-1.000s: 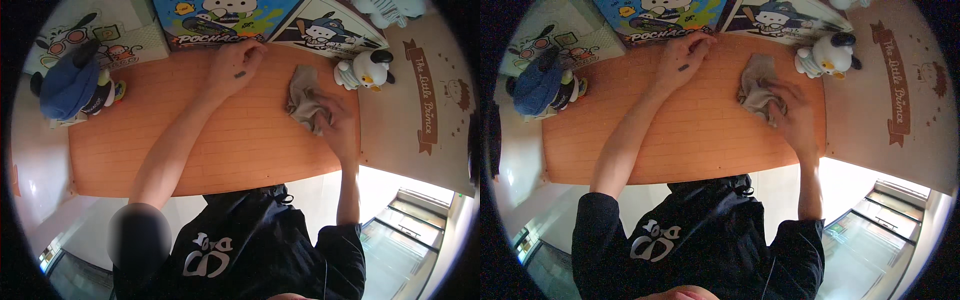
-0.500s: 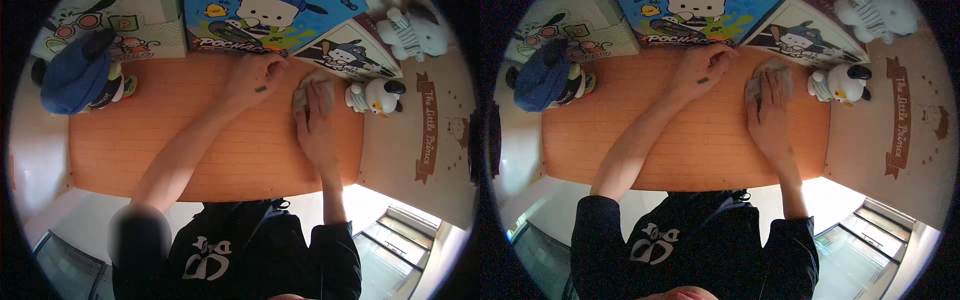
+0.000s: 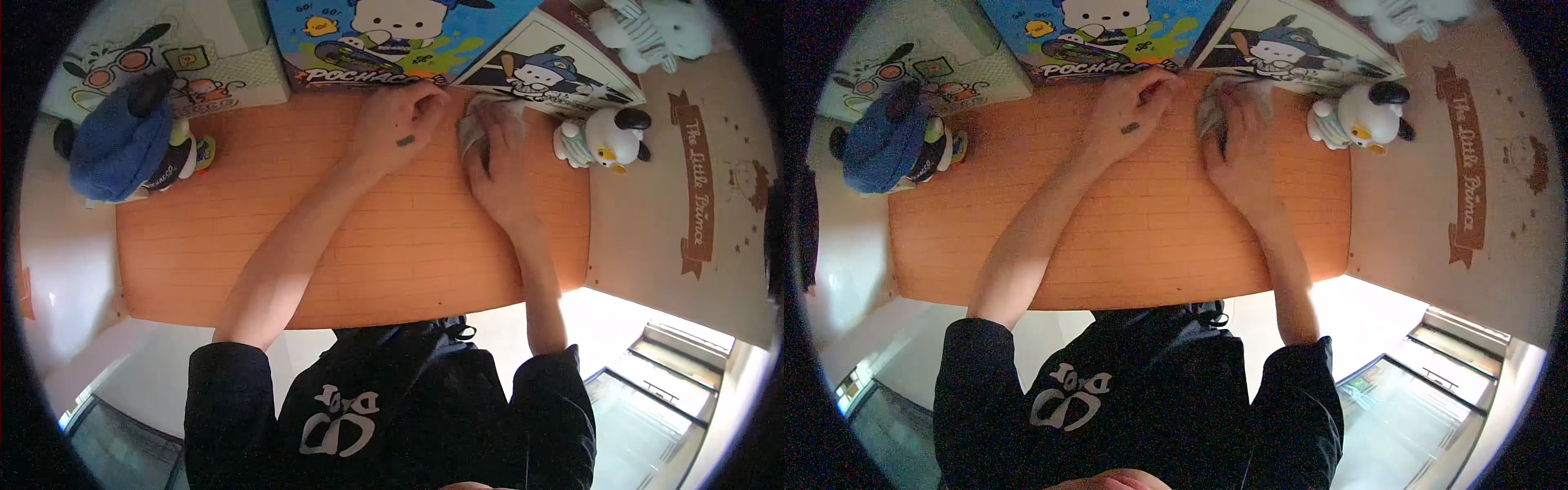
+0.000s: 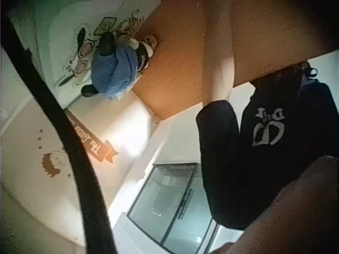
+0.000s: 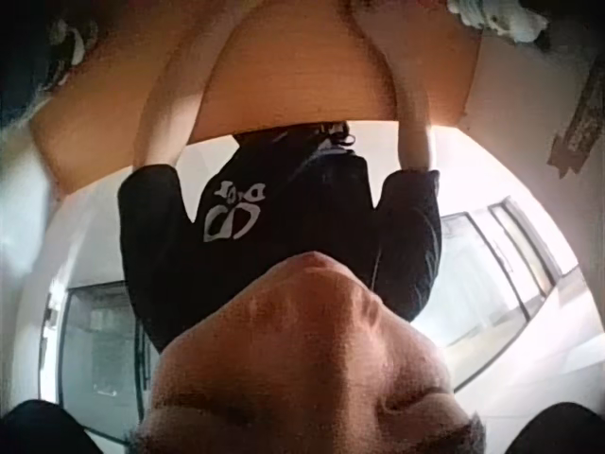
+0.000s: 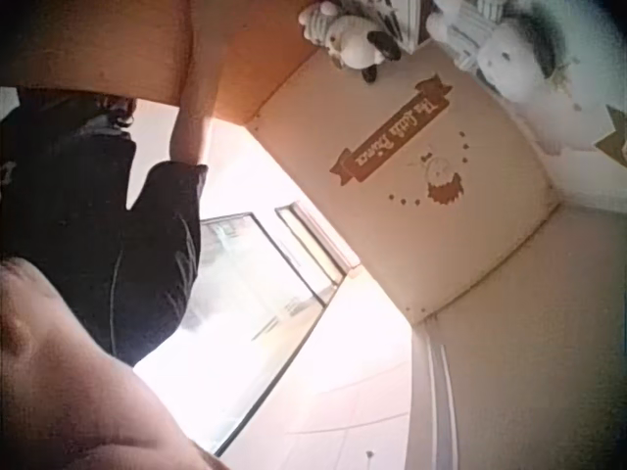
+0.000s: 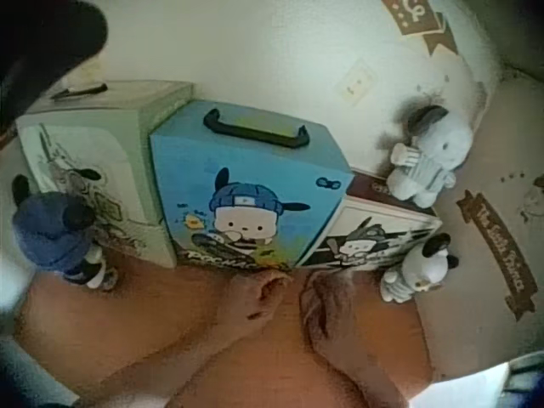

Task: Wiping a table surface and several small objects using a cleaning cloth.

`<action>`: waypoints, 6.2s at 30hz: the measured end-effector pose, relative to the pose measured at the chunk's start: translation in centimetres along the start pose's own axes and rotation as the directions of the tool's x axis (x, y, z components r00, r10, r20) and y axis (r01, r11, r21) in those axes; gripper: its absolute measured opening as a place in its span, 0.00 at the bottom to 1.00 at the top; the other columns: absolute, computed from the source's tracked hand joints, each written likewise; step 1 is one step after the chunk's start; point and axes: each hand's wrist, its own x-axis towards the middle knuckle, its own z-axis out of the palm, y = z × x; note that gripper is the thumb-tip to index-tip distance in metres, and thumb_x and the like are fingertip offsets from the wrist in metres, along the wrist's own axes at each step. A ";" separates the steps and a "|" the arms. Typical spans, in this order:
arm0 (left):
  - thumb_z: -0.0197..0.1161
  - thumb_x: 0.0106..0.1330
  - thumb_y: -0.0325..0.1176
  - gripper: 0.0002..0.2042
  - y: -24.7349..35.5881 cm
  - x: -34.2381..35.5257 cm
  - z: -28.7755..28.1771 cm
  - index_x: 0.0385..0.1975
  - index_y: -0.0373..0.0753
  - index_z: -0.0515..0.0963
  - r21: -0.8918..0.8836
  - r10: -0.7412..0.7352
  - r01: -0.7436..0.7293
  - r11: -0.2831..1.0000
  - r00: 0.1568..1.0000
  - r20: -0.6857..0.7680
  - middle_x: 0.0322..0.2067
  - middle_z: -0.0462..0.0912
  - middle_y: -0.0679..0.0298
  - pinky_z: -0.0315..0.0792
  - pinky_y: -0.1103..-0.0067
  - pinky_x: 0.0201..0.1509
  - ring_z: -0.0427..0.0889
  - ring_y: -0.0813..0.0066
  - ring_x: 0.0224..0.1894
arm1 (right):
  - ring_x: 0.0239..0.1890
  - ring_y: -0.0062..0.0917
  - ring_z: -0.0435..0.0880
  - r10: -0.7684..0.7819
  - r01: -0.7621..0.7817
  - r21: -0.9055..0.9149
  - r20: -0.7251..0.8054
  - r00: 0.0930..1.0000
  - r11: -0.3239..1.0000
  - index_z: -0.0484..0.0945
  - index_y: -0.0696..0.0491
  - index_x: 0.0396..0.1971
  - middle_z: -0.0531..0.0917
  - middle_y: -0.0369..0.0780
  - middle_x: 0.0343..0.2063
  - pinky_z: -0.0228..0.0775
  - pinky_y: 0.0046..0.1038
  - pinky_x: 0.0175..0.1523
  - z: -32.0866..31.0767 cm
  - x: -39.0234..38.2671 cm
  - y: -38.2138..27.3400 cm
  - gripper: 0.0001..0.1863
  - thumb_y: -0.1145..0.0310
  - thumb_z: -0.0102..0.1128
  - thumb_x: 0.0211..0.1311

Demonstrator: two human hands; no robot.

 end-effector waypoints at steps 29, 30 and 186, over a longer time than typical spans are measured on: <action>0.64 0.73 0.32 0.09 -1.5 -0.6 -0.2 0.46 0.39 0.88 -0.057 0.011 -0.012 0.998 1.000 -0.017 0.25 0.87 0.64 0.68 0.72 0.27 0.76 0.70 0.22 | 0.38 0.35 0.85 0.125 -0.122 -0.270 -0.007 0.992 0.955 0.90 0.55 0.47 0.88 0.40 0.45 0.78 0.32 0.43 -4.2 -3.2 -4.4 0.12 0.65 0.72 0.70; 0.64 0.73 0.32 0.09 -1.7 -0.8 -0.4 0.45 0.39 0.88 -0.016 -0.007 0.007 1.000 1.000 -0.009 0.24 0.86 0.64 0.68 0.72 0.27 0.76 0.69 0.21 | 0.39 0.37 0.85 0.079 -0.078 -0.269 -0.008 0.997 0.960 0.90 0.55 0.47 0.88 0.40 0.44 0.78 0.35 0.43 -4.1 -3.1 -4.5 0.12 0.64 0.72 0.70; 0.60 0.80 0.29 0.09 0.7 -0.3 0.3 0.47 0.35 0.87 -0.183 -0.070 0.083 0.980 0.995 0.077 0.25 0.83 0.68 0.68 0.82 0.30 0.77 0.80 0.25 | 0.47 0.40 0.90 0.180 -0.217 -0.411 -0.127 0.975 0.885 0.81 0.51 0.66 0.84 0.43 0.62 0.82 0.36 0.42 -1.6 -13.4 -5.4 0.21 0.69 0.56 0.78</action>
